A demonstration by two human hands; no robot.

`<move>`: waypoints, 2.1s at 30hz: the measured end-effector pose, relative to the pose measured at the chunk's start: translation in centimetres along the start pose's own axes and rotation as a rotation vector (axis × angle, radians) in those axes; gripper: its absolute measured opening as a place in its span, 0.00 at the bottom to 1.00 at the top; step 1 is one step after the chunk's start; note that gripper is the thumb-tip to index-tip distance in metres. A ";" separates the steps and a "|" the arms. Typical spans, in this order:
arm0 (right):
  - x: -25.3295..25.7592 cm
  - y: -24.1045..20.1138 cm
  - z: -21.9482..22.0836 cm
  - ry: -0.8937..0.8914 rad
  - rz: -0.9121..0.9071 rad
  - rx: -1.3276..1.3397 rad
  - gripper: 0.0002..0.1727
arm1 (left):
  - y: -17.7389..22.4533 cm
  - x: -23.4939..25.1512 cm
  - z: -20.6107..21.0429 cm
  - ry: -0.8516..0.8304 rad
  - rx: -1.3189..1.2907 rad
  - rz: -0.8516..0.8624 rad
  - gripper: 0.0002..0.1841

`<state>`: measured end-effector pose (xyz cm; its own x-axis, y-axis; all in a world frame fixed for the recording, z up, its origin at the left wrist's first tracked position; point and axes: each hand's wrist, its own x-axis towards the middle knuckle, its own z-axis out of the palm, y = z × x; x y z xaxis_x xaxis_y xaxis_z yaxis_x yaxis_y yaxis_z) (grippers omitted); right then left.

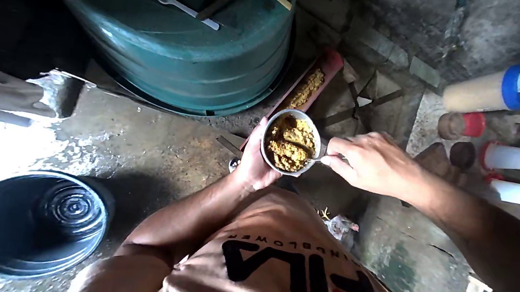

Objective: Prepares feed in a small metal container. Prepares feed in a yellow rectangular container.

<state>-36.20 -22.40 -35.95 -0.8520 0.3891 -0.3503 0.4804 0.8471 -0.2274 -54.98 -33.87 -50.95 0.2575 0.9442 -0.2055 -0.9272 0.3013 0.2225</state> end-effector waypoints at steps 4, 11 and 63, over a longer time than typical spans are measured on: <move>0.1 0.2 1.5 -0.002 0.072 0.136 0.17 | -0.2 -0.1 -0.2 0.007 0.051 0.040 0.41; -1.0 0.6 2.4 0.082 0.127 0.266 0.21 | -0.2 -0.3 0.2 -0.031 0.132 0.141 0.37; -2.4 -6.3 1.8 0.080 0.350 0.008 0.20 | -1.4 0.3 -0.4 -0.085 0.419 0.526 0.46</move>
<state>-36.82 -29.28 -35.35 -0.6488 0.6829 -0.3357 0.7476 0.6544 -0.1136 -53.70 -34.09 -51.73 -0.1629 0.9813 0.1030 -0.7556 -0.1912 0.6265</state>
